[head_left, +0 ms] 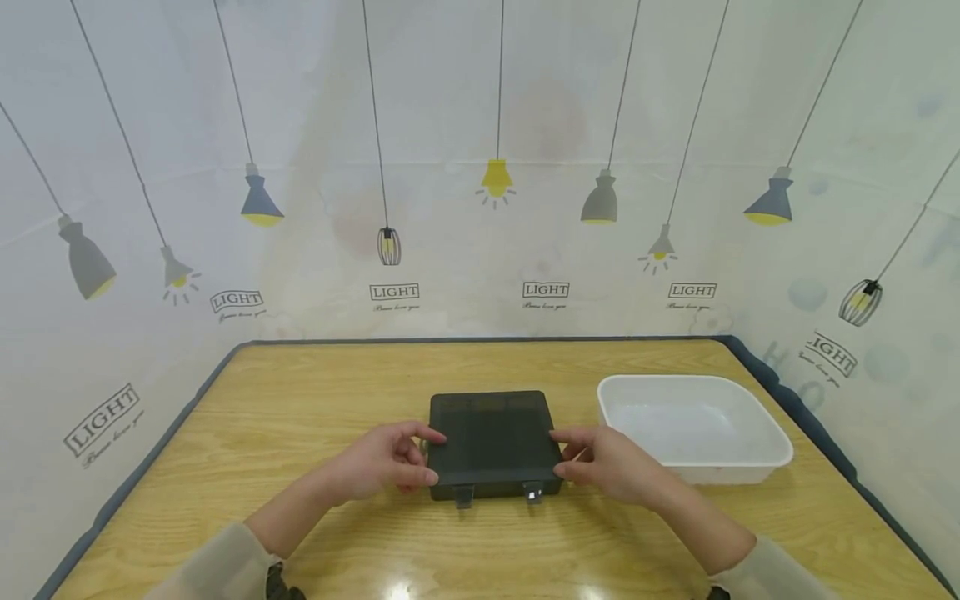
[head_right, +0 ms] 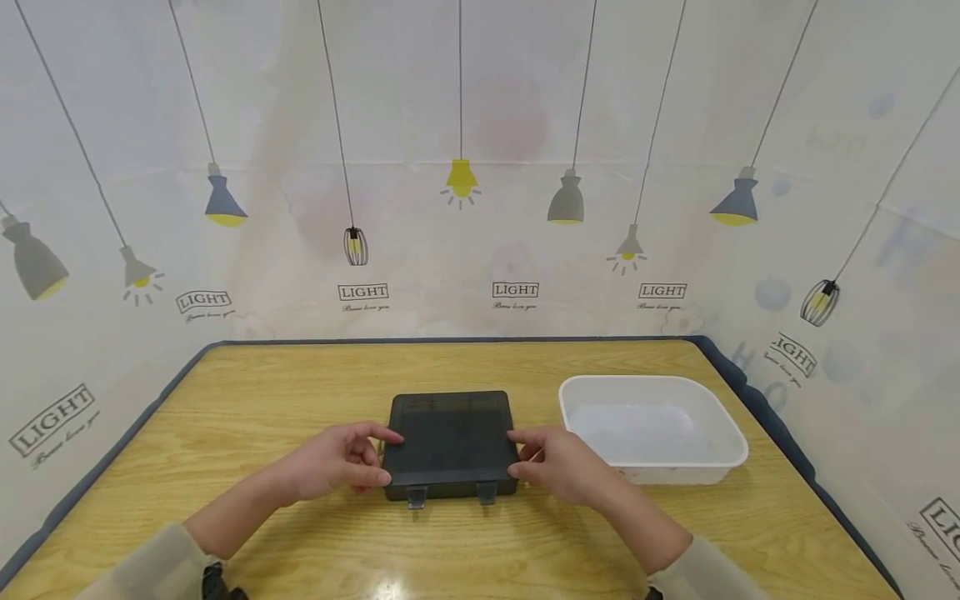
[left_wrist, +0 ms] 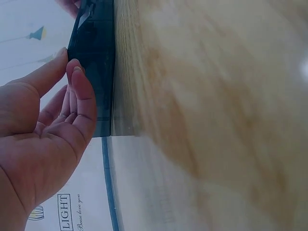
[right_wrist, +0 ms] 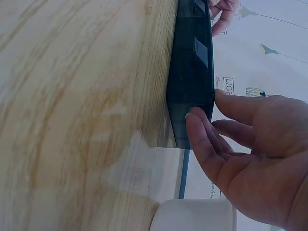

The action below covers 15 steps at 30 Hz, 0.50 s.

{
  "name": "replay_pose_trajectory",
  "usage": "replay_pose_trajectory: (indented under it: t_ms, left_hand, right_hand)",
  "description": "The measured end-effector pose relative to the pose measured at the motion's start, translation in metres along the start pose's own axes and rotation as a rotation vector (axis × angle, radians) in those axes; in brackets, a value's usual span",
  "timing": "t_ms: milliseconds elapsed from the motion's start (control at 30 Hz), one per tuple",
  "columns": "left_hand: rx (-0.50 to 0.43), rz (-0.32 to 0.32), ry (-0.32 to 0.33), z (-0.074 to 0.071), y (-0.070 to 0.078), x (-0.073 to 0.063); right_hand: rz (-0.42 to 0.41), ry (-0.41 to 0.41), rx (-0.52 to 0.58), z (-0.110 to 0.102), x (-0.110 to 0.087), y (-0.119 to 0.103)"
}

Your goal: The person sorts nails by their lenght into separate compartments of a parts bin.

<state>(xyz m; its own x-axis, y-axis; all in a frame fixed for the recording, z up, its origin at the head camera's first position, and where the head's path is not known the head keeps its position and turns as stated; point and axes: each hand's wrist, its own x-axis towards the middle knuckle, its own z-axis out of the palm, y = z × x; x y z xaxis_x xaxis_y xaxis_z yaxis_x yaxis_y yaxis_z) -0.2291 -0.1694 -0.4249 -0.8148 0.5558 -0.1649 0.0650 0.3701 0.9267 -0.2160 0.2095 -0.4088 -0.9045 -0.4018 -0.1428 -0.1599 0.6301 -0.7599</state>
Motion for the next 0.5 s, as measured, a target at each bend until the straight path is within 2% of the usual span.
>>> replay_pose_trajectory:
  t_ms: [300,400,500]
  left_hand:
    - [0.053,0.015,-0.005,-0.002,0.003,-0.002]
    - [0.105,0.035,0.036,-0.003,0.007,-0.004]
    - [0.209,0.095,0.097,-0.002,0.010,-0.004]
  right_hand:
    - [-0.025,0.021,-0.051,-0.002,0.000,-0.001]
    - [-0.068,0.066,-0.090,-0.002,0.000,-0.002]
    - [-0.145,0.099,-0.141,-0.001,0.001,-0.002]
